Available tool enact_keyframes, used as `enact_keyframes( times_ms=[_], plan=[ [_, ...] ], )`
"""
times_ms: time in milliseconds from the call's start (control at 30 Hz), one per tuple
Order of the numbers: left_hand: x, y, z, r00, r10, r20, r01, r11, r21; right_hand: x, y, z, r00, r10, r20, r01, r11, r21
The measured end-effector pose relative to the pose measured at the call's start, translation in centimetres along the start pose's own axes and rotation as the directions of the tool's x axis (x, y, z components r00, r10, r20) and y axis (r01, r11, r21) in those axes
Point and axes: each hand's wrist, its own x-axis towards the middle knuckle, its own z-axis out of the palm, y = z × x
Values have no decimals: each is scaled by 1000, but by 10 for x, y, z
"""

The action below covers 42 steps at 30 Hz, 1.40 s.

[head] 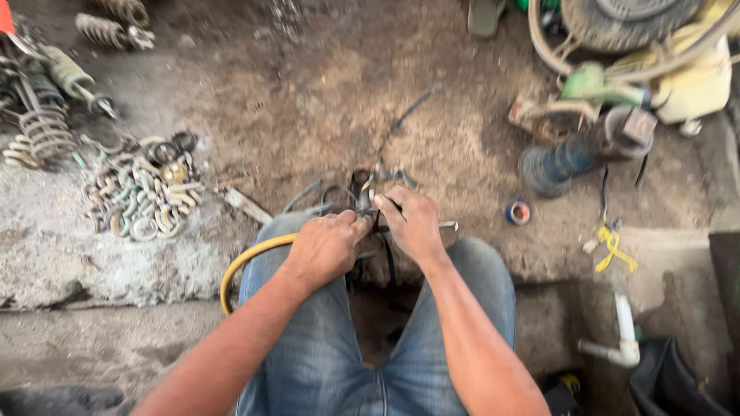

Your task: The person sits on the ground and wraps a thin metal wire around a metal rod multiple times. The person then uses blue tape to secure the wrapped wire to the rod.

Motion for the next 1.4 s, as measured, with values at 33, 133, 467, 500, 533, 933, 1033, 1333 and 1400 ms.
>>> enact_keyframes(
  times_ms=[33, 133, 467, 500, 533, 933, 1033, 1333, 1400],
  plan=[
    [-9, 1, 1, 998, 49, 26, -50, 998, 31, -2, 5, 5, 999, -8, 37, 6, 999, 43],
    [-21, 2, -3, 994, 113, -5, -112, 991, 68, -6, 12, 16, 970, 166, 175, -186, 977, 102],
    [-28, 3, -9, 991, 113, -72, -113, 994, 1, -15, 20, -7, 940, 125, 319, -139, 990, 23],
    [-29, -1, -7, 994, 85, -69, -86, 996, -8, -21, 30, -21, 909, 149, 389, -209, 971, 116],
    [-30, -4, -7, 996, 63, -63, -65, 998, -22, -30, 40, -37, 908, 136, 396, -197, 973, 119],
    [-61, 38, -51, 995, 14, -97, -40, 960, -276, -18, 31, -112, 991, 128, 30, -107, 915, -390],
    [-49, 44, -64, 978, -29, -206, -40, 945, -324, -29, -9, -58, 994, -112, 18, 110, 991, 76],
    [-25, 45, -72, 949, -162, -270, 35, 907, -420, -37, -28, -2, 924, 335, 185, -267, 217, 939],
    [-18, 41, -69, 942, -205, -264, 76, 901, -426, -39, -20, 17, 892, 429, 143, -248, 200, 948]
  ],
)
